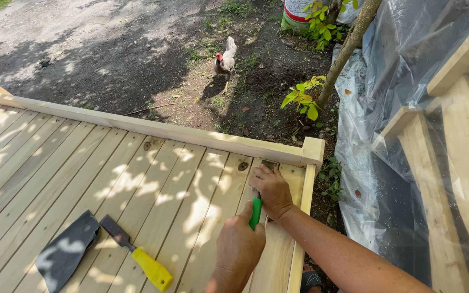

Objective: The person scrapes and shaves the surface and edge of a slatted wooden panel using a flat bladed tool with a green handle, working progressively along the boards. A second bladed tool and a metal scraper rest on the panel nearby while they work.

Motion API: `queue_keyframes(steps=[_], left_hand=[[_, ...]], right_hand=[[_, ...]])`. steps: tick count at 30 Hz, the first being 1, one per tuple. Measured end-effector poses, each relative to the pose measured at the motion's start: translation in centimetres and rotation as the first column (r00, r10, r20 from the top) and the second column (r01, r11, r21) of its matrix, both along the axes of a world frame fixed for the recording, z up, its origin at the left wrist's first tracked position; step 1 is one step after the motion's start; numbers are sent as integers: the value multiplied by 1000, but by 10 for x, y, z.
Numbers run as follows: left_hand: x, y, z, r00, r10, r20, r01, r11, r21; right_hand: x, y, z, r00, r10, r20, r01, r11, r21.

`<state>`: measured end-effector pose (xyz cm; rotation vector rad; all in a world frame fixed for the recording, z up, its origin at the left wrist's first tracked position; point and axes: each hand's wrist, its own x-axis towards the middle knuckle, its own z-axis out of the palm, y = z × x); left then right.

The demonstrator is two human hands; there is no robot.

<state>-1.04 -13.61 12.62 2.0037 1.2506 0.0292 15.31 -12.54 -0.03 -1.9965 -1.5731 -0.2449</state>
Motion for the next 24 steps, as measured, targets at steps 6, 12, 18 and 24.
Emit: queue_keyframes(steps=[6,12,18,24], left_hand=[[3,1,-10,999,28,18,-28,1000,9],[12,2,-12,1000,-7,-15,7,1000,11],[6,2,-8,1000,-4,-2,4,1000,17],[0,2,-3,998,-31,-55,33,998,49]], right_hand=[[3,0,2,999,17,47,-17,1000,1],[7,4,4,998,21,64,-22,1000,15],[8,2,2,996,48,79,-52,998,47],[0,3,-2,996,58,74,-64,994,85]])
